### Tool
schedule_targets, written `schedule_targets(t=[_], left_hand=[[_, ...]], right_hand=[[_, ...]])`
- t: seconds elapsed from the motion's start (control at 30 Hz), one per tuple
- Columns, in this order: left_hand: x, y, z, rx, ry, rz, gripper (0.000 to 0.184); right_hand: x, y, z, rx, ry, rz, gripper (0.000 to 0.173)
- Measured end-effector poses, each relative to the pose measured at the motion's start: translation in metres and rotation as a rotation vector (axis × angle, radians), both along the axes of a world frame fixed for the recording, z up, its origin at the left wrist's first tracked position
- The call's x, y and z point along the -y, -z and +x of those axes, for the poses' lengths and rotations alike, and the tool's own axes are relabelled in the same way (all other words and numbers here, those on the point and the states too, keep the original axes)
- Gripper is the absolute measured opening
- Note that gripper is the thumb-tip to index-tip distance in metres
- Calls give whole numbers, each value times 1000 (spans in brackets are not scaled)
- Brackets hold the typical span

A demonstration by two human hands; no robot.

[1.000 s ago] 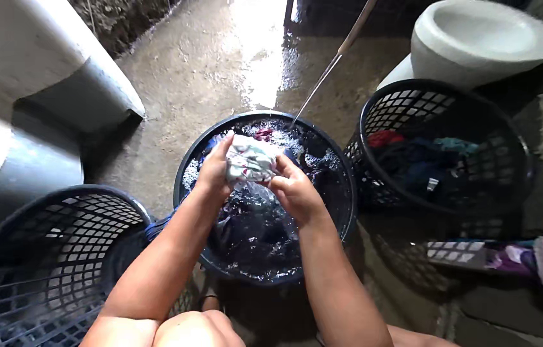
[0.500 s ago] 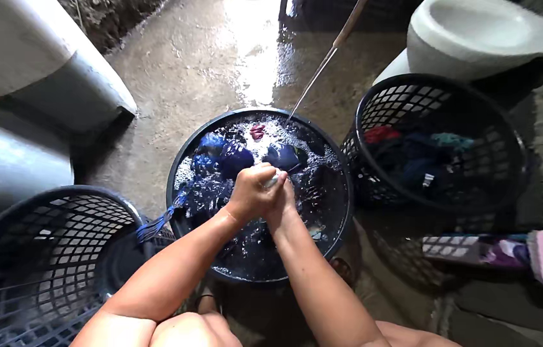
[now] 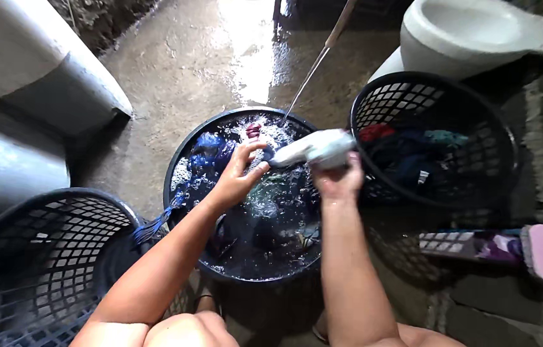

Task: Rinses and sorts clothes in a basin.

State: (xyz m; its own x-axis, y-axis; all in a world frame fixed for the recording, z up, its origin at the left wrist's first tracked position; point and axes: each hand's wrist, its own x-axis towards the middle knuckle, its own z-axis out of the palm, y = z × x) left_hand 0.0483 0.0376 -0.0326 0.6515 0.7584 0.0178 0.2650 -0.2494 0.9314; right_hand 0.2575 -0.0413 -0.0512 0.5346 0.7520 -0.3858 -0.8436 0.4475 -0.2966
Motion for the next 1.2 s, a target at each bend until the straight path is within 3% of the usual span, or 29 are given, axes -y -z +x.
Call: schedule_targets(t=[0.07, 0.13, 0.23, 0.27, 0.3, 0.33, 0.47, 0.53, 0.57, 0.63, 0.7, 0.77, 0.87, 0.93, 1.0, 1.1, 1.2], left_hand=[[9, 12, -9, -238, 25, -143, 38], [24, 33, -13, -663, 366, -218, 45], [57, 56, -7, -1232, 797, -174, 71], [62, 61, -7, -1335, 832, -153, 77], [62, 67, -9, -1385, 826, -138, 77], [56, 76, -15, -1382, 783, -132, 72], [22, 107, -52, -1303, 437, -166, 43], [12, 106, -70, -1348, 263, -213, 38], [9, 105, -78, -1382, 201, -224, 38], [2, 104, -94, -1420, 157, -217, 39], [-8, 100, -103, -1408, 206, -194, 40], [-18, 88, -98, -1356, 310, -142, 38], [-33, 61, -93, -1174, 287, -107, 43], [-44, 34, -102, -1096, 130, -20, 37], [-49, 10, -120, -1200, -58, 142, 43], [-43, -4, -145, -1461, -137, 140, 59], [-38, 8, -160, -1528, -63, 11, 39]], right_hand=[[0, -2, 32, -70, 184, 254, 72], [-3, 11, 43, 40, 169, 312, 79], [-13, 42, 19, 438, 72, -90, 35], [-15, 55, 10, 571, 35, -234, 45], [-16, 64, 4, 651, 15, -333, 66], [-17, 68, 3, 684, 14, -383, 74], [-11, 33, 29, 811, 82, -394, 52], [0, 9, 51, 804, 151, -260, 52], [5, 2, 64, 722, 202, -125, 43], [14, -8, 81, 554, 313, 154, 44], [13, -13, 79, 352, 397, 224, 46], [7, 3, 63, 342, 224, 167, 41], [-11, 40, 20, 856, -277, -258, 34], [-23, 65, -8, 1215, -594, -526, 35], [-28, 90, -28, 1471, -861, -661, 42], [-27, 111, -49, 1609, -1096, -802, 48], [-10, 115, -69, 1558, -1269, -915, 48]])
